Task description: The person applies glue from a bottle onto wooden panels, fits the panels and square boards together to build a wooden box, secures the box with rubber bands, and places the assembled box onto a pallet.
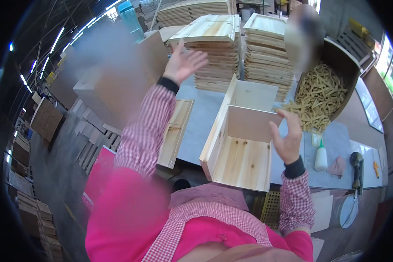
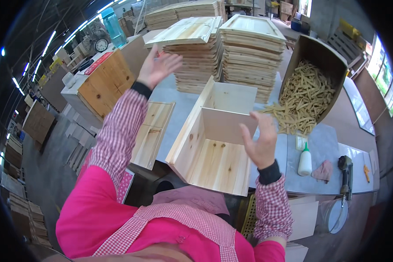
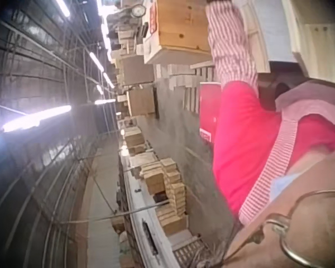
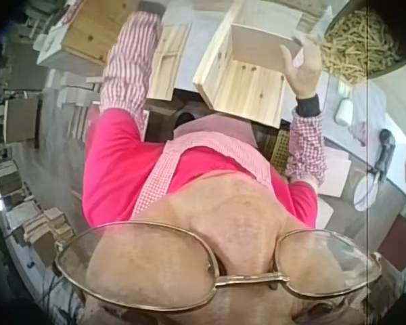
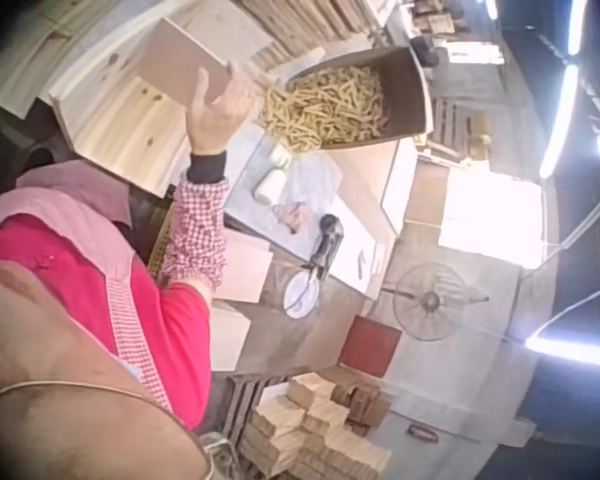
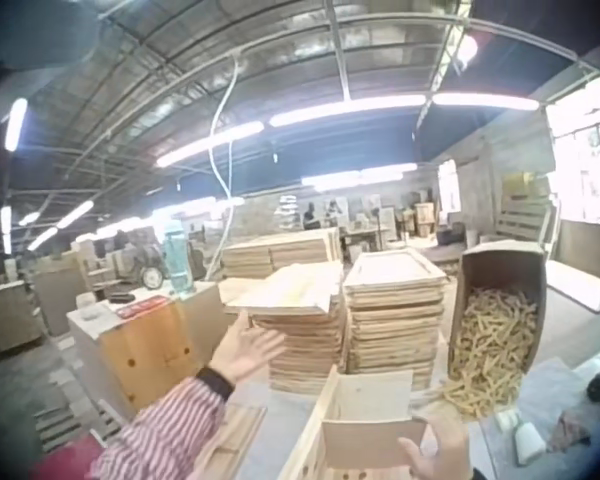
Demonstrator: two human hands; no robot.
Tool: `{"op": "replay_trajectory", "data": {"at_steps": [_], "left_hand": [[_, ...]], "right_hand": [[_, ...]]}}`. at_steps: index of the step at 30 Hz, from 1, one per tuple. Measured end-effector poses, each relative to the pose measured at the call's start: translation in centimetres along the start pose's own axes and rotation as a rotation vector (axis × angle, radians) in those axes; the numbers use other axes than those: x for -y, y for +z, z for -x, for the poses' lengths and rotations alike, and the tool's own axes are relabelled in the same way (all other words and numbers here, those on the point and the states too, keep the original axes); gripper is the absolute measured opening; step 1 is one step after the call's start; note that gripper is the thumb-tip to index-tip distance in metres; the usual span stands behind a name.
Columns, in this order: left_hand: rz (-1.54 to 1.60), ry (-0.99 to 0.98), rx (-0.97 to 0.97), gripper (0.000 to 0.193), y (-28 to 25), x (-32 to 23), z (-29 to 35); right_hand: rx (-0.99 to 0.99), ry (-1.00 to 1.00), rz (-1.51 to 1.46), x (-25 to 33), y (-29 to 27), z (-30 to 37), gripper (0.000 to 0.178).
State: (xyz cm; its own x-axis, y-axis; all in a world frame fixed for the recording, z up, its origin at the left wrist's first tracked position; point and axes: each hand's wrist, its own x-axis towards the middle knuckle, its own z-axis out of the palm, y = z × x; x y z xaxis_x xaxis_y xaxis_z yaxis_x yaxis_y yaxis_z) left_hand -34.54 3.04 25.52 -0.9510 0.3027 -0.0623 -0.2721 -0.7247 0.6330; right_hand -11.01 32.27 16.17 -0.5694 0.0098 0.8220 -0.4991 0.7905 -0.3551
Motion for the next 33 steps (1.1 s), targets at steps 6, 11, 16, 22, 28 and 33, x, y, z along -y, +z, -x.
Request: {"op": "replay_trajectory", "data": {"at_steps": [6, 11, 16, 22, 28, 33], "left_hand": [[0.174, 0.132, -0.038, 0.054, 6.6, 0.6, -5.9], [0.246, 0.086, 0.343, 0.037, 6.2, 5.7, 4.0], [0.061, -0.036, 0.638, 0.042, 8.7, 11.4, 15.7], [-0.066, -0.399, 0.781, 0.040, 9.9, 14.4, 20.0], [-0.759, -0.224, 0.757, 0.026, 6.1, 10.2, 16.4], [-1.054, 0.116, 0.342, 0.039, 4.0, 6.0, 6.3]], "right_hand": [[0.068, 0.165, -0.128, 2.9, -1.0, 2.0, 0.039], [-0.020, 0.264, -0.466, 5.1, 1.6, -0.4, 0.047], [-0.407, 0.279, -0.988, 8.7, 5.0, -3.3, 0.053], [-0.788, 0.416, -1.475, 9.8, 0.2, 0.3, 0.048], [-0.794, 0.603, -0.514, 3.0, -9.3, 9.0, 0.042], [-0.651, 0.737, -0.177, -0.1, -13.9, 18.6, 0.040]]}}
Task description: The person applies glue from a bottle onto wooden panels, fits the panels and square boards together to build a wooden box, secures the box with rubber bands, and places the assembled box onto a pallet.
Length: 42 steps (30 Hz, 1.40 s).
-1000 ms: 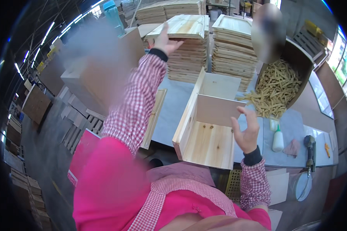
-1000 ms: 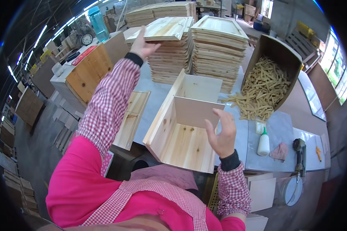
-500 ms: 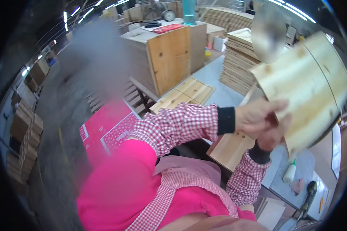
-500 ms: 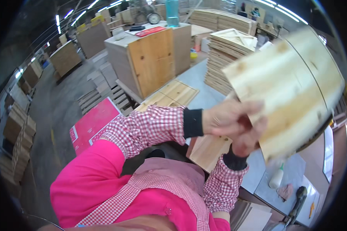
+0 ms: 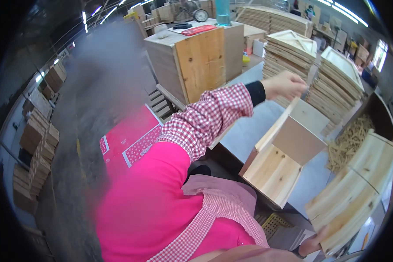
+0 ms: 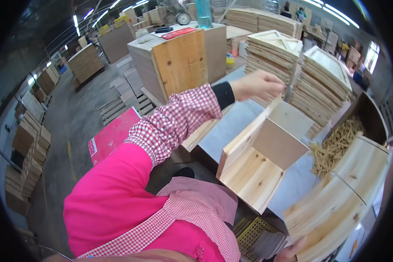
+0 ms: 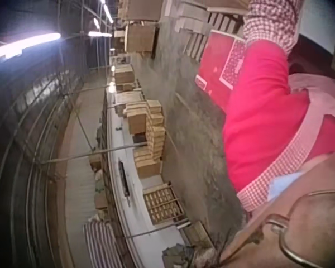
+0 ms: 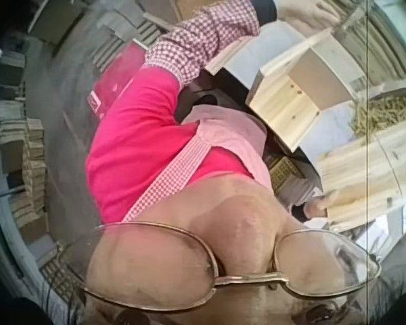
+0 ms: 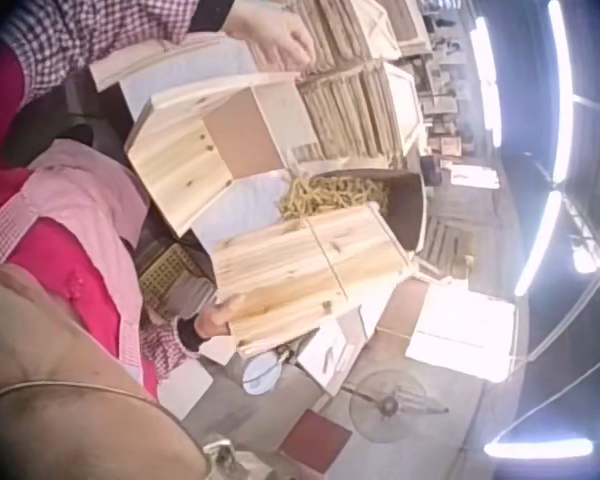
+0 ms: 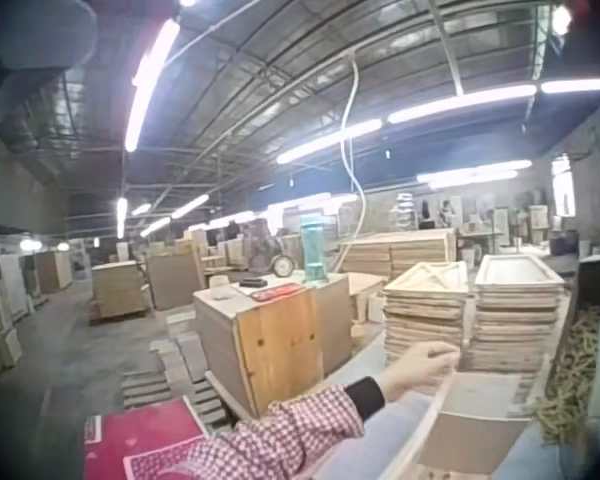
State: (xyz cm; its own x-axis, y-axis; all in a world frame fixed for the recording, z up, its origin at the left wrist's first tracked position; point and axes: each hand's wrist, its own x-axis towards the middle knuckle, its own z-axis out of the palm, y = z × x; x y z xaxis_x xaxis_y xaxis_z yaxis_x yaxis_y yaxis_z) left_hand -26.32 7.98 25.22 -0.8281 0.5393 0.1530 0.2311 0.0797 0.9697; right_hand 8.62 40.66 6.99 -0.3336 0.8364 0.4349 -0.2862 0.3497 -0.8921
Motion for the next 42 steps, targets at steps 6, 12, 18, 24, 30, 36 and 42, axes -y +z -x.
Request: {"op": "replay_trajectory", "data": {"at_steps": [6, 12, 18, 24, 30, 36, 42], "left_hand": [[-0.105, -0.269, 0.008, 0.039, -1.6, 5.8, -5.9], [-0.067, -0.491, 0.052, 0.040, -0.7, 10.5, -11.9], [-0.073, -0.547, 0.053, 0.046, 1.0, 10.1, -13.3], [-0.249, -0.322, 0.196, 0.051, -1.3, 12.0, -15.2], [-0.188, -0.478, 0.180, 0.046, -1.3, 11.8, -15.8], [-0.280, -0.538, 0.124, 0.037, 0.4, 10.6, -15.8], [-0.235, -0.568, 0.138, 0.037, 0.0, 11.5, -16.3]], "right_hand": [[0.288, 0.313, 0.160, -0.9, -3.4, 3.5, 0.038], [0.627, 0.115, 0.405, -0.5, -0.7, 2.1, 0.039], [0.664, 0.249, 0.268, 1.3, 2.9, 0.5, 0.040], [0.679, 0.239, 0.201, 1.7, 4.4, -0.2, 0.039], [0.662, 0.287, 0.167, 2.3, 6.8, -0.7, 0.034], [0.690, 0.264, 0.150, 2.1, 8.5, -1.6, 0.028], [0.771, 0.115, 0.160, 2.0, 8.8, -1.6, 0.039]]}}
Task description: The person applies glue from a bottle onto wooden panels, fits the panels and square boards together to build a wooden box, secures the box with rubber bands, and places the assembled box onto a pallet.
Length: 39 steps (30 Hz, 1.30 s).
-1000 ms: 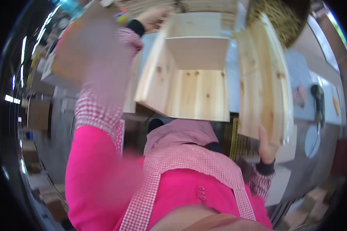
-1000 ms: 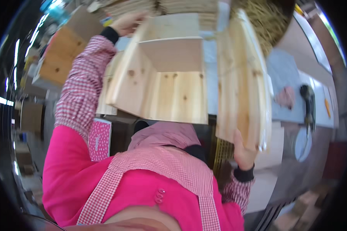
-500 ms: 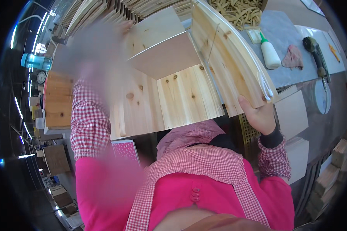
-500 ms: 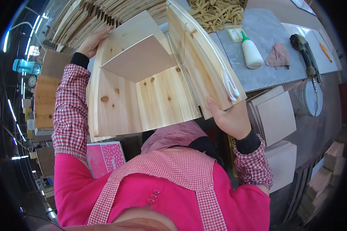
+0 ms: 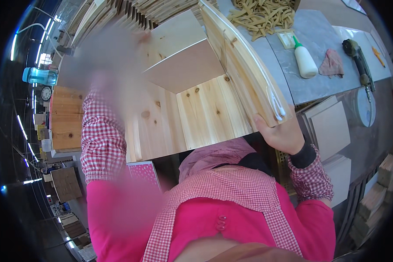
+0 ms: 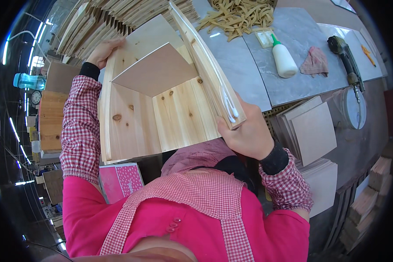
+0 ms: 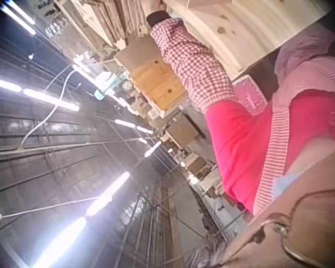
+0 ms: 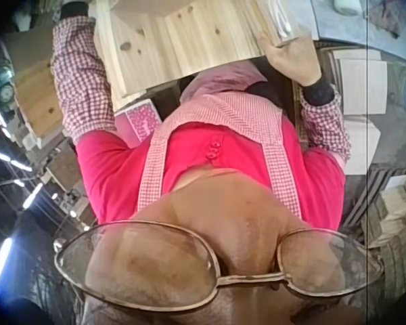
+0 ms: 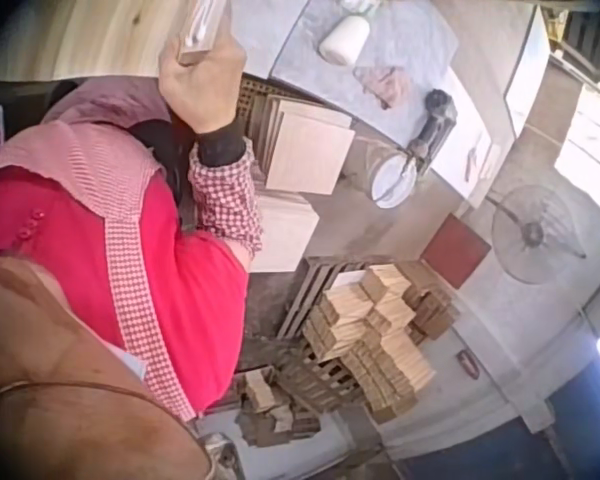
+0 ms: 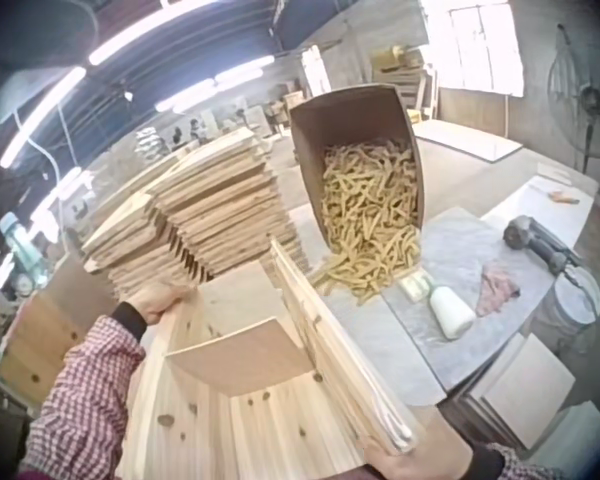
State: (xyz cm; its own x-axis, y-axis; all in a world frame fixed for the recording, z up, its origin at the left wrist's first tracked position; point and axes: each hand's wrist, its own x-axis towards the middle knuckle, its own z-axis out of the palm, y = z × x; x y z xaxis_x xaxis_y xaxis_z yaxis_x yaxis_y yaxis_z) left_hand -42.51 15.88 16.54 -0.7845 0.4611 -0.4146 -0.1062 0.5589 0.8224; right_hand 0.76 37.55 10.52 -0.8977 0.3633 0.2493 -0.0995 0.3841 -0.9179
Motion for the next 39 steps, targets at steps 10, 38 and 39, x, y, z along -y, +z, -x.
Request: {"op": "replay_trajectory", "data": {"at_steps": [10, 38, 39], "left_hand": [[-0.002, 0.082, -0.052, 0.042, 1.6, -0.4, 3.1], [-0.027, 0.150, -0.033, 0.035, 2.0, 0.5, 2.4], [-0.053, 0.164, -0.017, 0.035, 1.9, 0.6, 2.3]], "right_hand": [[0.135, -0.010, 0.022, 1.4, -0.5, 1.6, 0.057], [0.130, -0.239, 0.217, 3.2, 2.0, 0.5, 0.018], [0.127, -0.226, 0.205, 3.2, 2.2, 0.4, 0.017]]}}
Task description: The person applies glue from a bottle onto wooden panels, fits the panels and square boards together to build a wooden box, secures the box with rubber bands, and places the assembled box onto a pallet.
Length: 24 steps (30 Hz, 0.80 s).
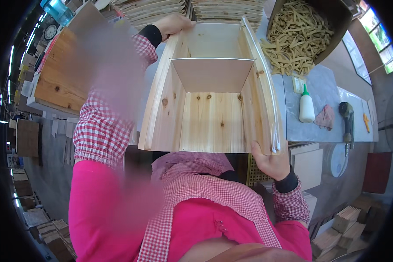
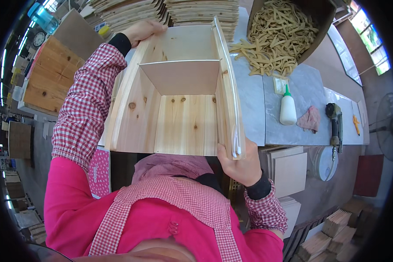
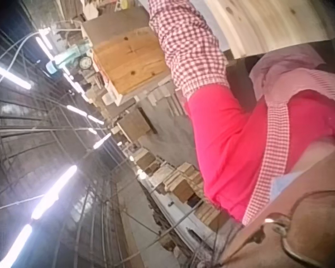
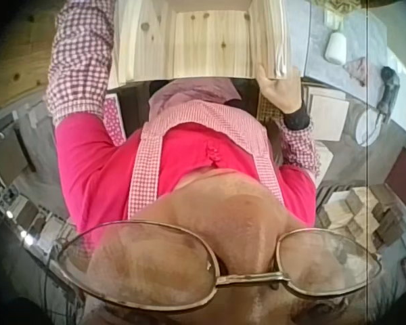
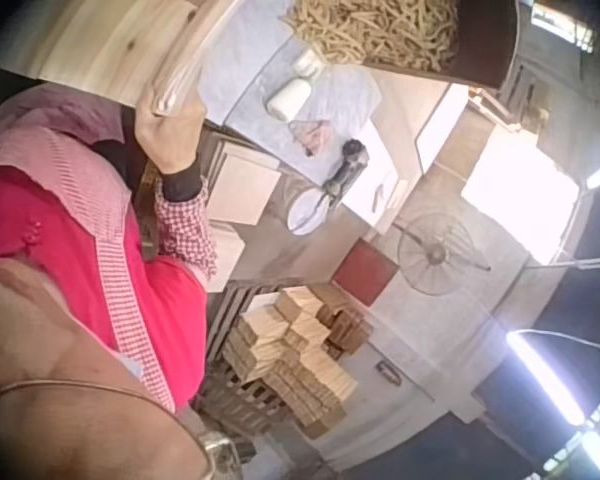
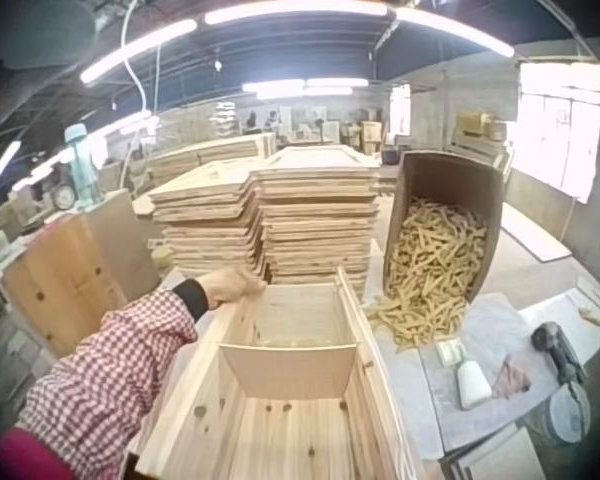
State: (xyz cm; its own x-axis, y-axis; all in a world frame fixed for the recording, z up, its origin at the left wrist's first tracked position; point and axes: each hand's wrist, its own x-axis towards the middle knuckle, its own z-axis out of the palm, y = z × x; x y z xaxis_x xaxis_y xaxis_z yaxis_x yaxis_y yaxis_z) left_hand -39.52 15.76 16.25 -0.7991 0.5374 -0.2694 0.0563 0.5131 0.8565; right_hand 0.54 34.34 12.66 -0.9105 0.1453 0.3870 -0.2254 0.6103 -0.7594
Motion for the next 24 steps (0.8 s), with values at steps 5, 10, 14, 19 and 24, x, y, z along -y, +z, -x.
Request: {"op": "replay_trajectory", "data": {"at_steps": [5, 10, 14, 19, 24], "left_hand": [[-0.048, 0.043, -0.005, 0.036, -0.2, 0.6, -0.6], [-0.001, 0.027, 0.006, 0.039, 0.3, 1.0, -0.4], [0.114, 0.219, -0.105, 0.047, 1.1, 0.5, 3.5], [-0.341, 0.372, -0.073, 0.043, 2.9, 0.2, 11.0], [-0.363, 0.173, 0.005, 0.035, 3.8, -0.7, 11.7]], "right_hand": [[-0.016, 0.037, -0.023, 0.3, 0.5, -0.1, 0.015], [-0.061, 0.053, 0.067, 0.4, 0.9, 0.2, 0.014], [-0.087, 0.040, 0.022, 0.1, 1.4, 0.9, 0.014], [-0.098, -0.008, 0.024, 0.1, 1.7, 1.1, 0.011], [-0.041, -0.013, 0.055, -0.3, 2.0, 1.6, 0.013]]}}
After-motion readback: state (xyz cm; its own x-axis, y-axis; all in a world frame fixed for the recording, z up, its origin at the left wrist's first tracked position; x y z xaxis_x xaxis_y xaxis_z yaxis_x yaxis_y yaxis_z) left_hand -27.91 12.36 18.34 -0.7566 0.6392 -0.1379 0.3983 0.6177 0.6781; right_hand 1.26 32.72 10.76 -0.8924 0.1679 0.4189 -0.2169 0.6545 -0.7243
